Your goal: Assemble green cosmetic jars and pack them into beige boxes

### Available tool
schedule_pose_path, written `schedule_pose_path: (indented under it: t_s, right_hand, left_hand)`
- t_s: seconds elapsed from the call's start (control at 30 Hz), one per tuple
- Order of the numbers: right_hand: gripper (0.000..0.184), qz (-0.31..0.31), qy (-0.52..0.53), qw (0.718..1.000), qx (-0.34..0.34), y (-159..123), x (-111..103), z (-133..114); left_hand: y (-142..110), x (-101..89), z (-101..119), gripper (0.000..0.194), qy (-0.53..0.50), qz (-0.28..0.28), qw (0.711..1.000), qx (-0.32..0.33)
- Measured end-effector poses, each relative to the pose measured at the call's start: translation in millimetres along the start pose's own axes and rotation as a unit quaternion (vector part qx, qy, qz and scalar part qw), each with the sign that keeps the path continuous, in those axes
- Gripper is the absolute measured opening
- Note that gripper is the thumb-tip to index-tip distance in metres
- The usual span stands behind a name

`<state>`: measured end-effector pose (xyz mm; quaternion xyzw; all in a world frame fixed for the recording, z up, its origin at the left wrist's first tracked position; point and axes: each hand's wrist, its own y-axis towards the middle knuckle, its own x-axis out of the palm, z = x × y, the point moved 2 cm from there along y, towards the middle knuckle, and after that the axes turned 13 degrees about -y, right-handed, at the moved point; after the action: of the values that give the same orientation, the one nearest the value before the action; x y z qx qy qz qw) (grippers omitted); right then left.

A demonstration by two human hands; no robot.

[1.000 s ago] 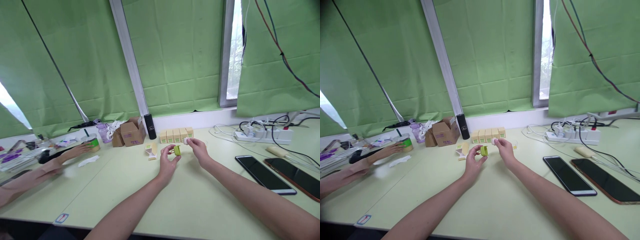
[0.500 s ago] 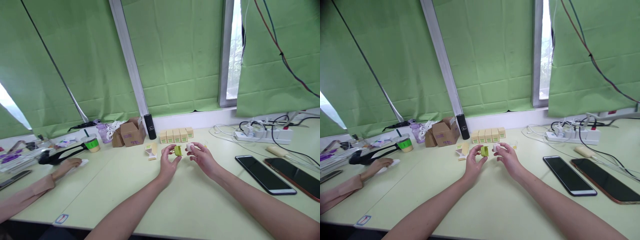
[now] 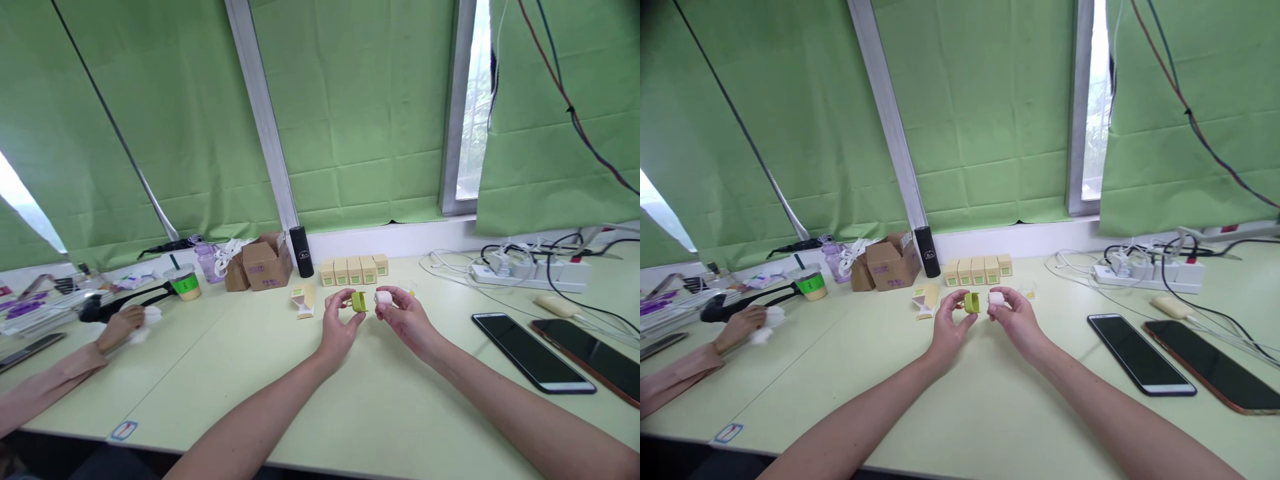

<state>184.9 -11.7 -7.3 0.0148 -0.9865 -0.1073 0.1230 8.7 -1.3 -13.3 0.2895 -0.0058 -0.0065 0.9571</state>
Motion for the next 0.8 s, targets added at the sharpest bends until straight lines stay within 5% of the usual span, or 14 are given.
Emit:
schedule_pose_path:
  t_s: [0.43,0.8]
  right_hand:
    - [0.051,0.003,0.032,0.998,0.045,0.8,-2.9,-3.7]
    - [0.055,0.036,-0.02,0.999,0.008,-0.4,-3.9,-5.6]
  left_hand:
    - [3.0,-3.5,-11.7,0.046,-0.022,0.008,1.0,-0.001]
    - [3.9,-2.7,-10.0,0.046,-0.047,-0.003,0.999,-0.01]
